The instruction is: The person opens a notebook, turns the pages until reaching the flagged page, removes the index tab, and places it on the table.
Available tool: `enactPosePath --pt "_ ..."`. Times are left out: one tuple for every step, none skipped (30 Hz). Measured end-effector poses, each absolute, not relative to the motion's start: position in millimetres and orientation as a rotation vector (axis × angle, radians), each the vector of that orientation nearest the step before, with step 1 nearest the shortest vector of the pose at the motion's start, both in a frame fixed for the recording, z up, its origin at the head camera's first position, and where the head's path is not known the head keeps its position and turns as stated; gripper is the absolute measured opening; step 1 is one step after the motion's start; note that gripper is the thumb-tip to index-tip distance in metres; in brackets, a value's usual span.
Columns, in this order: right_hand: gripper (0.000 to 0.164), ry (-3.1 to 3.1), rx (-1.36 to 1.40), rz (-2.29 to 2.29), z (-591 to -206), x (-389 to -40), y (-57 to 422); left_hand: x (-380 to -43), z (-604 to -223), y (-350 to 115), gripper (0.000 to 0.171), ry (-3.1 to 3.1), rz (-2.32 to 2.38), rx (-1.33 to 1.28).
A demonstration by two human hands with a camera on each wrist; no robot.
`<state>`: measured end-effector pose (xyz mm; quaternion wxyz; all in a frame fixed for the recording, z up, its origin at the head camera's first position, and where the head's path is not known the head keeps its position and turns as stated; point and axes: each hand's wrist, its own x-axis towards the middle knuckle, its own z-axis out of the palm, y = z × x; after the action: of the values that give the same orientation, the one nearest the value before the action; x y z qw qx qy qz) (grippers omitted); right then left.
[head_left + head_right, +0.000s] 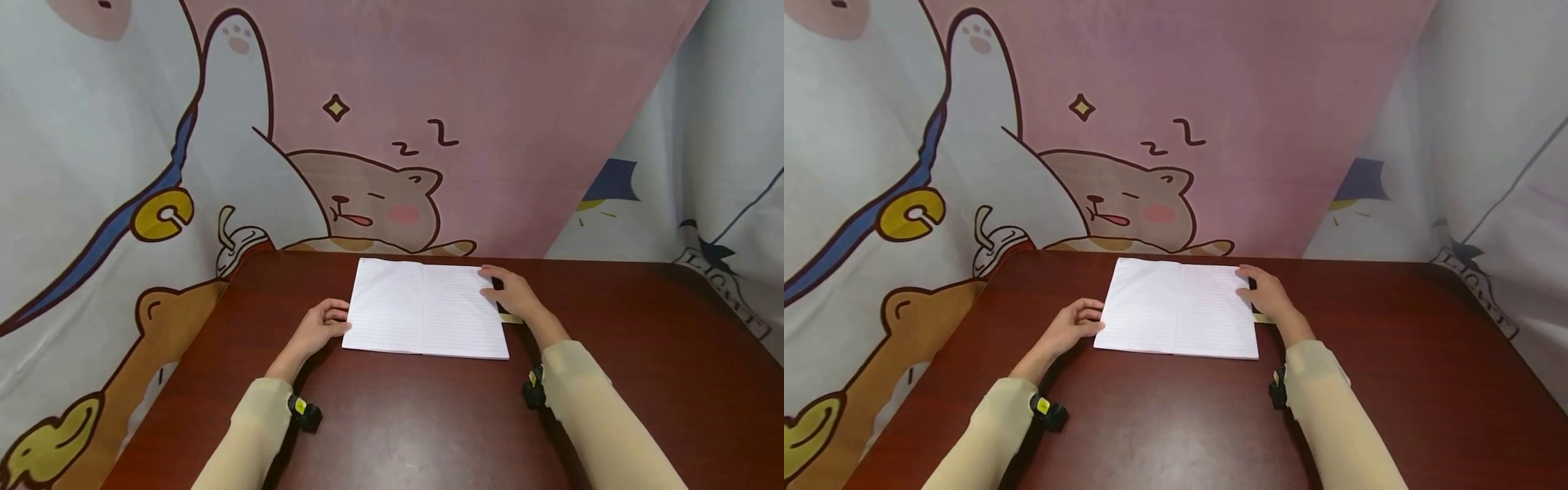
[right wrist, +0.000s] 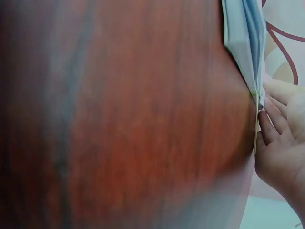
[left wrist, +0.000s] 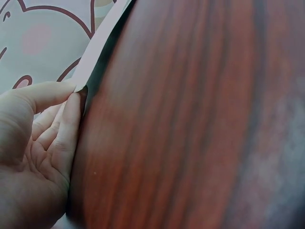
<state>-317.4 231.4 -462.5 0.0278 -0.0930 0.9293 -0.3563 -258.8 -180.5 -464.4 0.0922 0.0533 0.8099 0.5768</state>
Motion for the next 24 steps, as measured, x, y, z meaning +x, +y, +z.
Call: enactPosePath --pt "0.050 2.866 -0.293 -1.095 -463.1 -317.4 232.3 -258.0 -464.3 -181.1 0.041 2.410 1.706 0.152" --pt "0.052 2.856 -0.297 -1.094 -464.0 -317.4 232.8 -257.4 -464.4 -181.8 0.041 2.416 1.698 0.147" --pt "0.053 2.847 -0.306 -1.095 -464.4 -317.5 232.8 -257.0 -464.4 -182.1 0.041 2.422 1.691 0.142" --pt "0.054 2.836 -0.303 -1.099 -465.2 -317.5 232.7 -256.7 -464.6 -182.4 0.041 2.425 1.688 0.130" --pt "0.055 2.828 -0.302 -1.099 -465.7 -317.4 232.9 -256.6 -464.8 -182.3 0.041 2.427 1.684 0.122" --pt "0.057 2.824 -0.297 -1.095 -465.9 -317.0 233.1 -256.6 -464.8 -182.2 0.040 2.429 1.677 0.121" --pt "0.058 2.822 -0.288 -1.090 -466.6 -317.0 233.7 -256.8 -464.9 -181.9 0.040 2.433 1.670 0.118" --pt "0.059 2.823 -0.281 -1.082 -466.7 -316.8 234.2 -257.1 -465.0 -181.3 0.040 2.436 1.667 0.116" --pt "0.060 2.826 -0.276 -1.074 -466.7 -316.6 234.6 -257.4 -465.2 -180.7 0.040 2.440 1.662 0.119" --pt "0.061 2.830 -0.269 -1.067 -466.5 -316.6 235.4 -257.8 -465.2 -180.2 0.040 2.442 1.661 0.112" --pt "0.061 2.834 -0.263 -1.061 -466.4 -316.8 236.0 -258.2 -465.2 -179.8 0.040 2.447 1.657 0.115" --pt "0.062 2.839 -0.261 -1.054 -465.8 -316.9 236.5 -258.6 -465.2 -179.6 0.040 2.450 1.657 0.116" --pt "0.063 2.842 -0.261 -1.051 -465.2 -317.3 236.7 -258.8 -465.0 -179.4 0.040 2.454 1.656 0.119" --pt "0.063 2.844 -0.261 -1.049 -464.7 -317.8 237.0 -259.0 -464.9 -179.4 0.040 2.456 1.657 0.120" --pt "0.063 2.845 -0.264 -1.046 -464.0 -318.3 237.2 -258.9 -464.5 -179.4 0.040 2.460 1.654 0.122" --pt "0.064 2.845 -0.266 -1.044 -463.3 -318.9 237.3 -258.9 -464.2 -179.4 0.040 2.459 1.656 0.118" --pt "0.064 2.847 -0.272 -1.038 -463.1 -319.5 237.3 -259.0 -464.3 -179.5 0.040 2.462 1.653 0.120" --pt "0.065 2.849 -0.281 -1.030 -462.6 -319.9 237.4 -259.1 -464.8 -179.7 0.040 2.463 1.654 0.122" --pt "0.065 2.850 -0.286 -1.024 -462.5 -320.6 237.5 -259.1 -465.1 -179.7 0.040 2.464 1.652 0.129" --pt "0.065 2.850 -0.290 -1.019 -462.3 -321.0 237.6 -259.1 -465.3 -179.5 0.040 2.466 1.653 0.128" --pt "0.066 2.852 -0.294 -1.010 -462.1 -321.4 237.5 -259.0 -465.4 -179.4 0.040 2.464 1.658 0.134" --pt "0.066 2.852 -0.298 -1.003 -462.0 -321.5 237.4 -259.4 -466.0 -179.4 0.040 2.464 1.661 0.134" --pt "0.067 2.853 -0.303 -0.994 -462.1 -321.7 237.4 -259.7 -466.3 -179.3 0.040 2.462 1.663 0.137" --pt "0.067 2.856 -0.305 -0.987 -462.0 -321.8 237.3 -259.9 -466.5 -179.1 0.040 2.460 1.666 0.141"
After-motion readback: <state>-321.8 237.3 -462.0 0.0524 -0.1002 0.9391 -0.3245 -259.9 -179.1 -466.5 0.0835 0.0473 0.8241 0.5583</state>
